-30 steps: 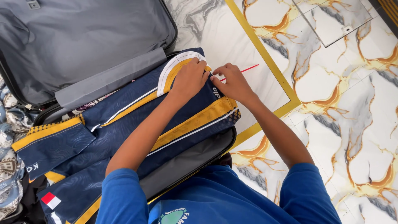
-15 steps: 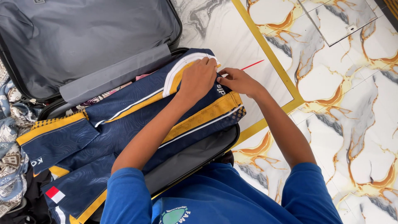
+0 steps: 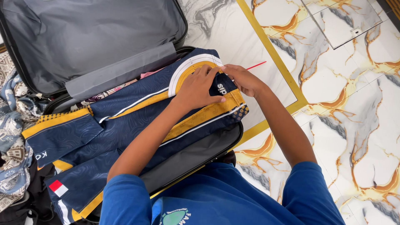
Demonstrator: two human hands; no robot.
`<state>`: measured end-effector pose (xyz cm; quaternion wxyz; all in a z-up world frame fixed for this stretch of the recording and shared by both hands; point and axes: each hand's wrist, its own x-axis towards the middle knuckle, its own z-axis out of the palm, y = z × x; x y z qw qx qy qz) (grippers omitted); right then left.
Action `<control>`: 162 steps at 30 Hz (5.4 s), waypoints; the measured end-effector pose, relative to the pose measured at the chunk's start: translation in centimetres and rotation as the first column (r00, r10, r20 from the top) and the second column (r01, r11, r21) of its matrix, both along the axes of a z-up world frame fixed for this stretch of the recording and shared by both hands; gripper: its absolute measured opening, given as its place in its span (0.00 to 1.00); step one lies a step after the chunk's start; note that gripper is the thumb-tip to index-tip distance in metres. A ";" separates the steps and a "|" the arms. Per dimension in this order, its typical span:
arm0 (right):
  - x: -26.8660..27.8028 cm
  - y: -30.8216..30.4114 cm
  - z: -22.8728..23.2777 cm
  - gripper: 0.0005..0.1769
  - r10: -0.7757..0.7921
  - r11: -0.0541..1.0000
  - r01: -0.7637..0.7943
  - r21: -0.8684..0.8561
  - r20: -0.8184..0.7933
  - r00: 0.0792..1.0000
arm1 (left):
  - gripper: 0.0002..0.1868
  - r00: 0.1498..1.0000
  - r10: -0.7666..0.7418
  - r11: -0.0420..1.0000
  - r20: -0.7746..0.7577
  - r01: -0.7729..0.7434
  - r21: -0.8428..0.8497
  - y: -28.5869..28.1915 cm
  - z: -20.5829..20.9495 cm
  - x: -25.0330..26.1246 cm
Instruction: Fold various pieces of clothing and arrange them neatly inside an open suitcase.
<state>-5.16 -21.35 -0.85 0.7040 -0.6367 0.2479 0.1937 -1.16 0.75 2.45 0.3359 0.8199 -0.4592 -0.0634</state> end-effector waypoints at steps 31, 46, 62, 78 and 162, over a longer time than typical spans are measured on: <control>-1.1 -1.6 0.5 0.21 0.268 0.957 -0.234 -0.171 0.214 0.940 | 0.07 0.996 0.066 0.957 -0.056 -0.079 -0.279 -1.3 -2.4 -2.6; -1.8 2.2 6.0 0.34 0.480 0.867 -0.366 -0.338 0.366 0.797 | 0.39 0.882 0.161 0.940 -0.443 -0.274 -0.205 0.7 -1.8 -1.7; 0.4 20.6 10.6 0.33 0.856 0.502 -0.532 -0.682 0.306 0.416 | 0.37 0.100 -0.460 0.650 -0.882 -0.639 -0.411 17.8 0.3 -3.7; 0.2 28.4 -0.2 0.55 0.993 0.116 -0.278 -0.954 0.117 0.013 | 0.42 0.163 0.206 0.651 -0.965 -0.759 0.011 28.0 -11.5 -4.5; -0.3 18.6 -5.1 0.27 0.623 0.782 -0.402 -0.477 0.555 0.551 | 0.69 0.811 0.507 0.721 0.293 -0.585 0.372 28.2 -7.1 -6.6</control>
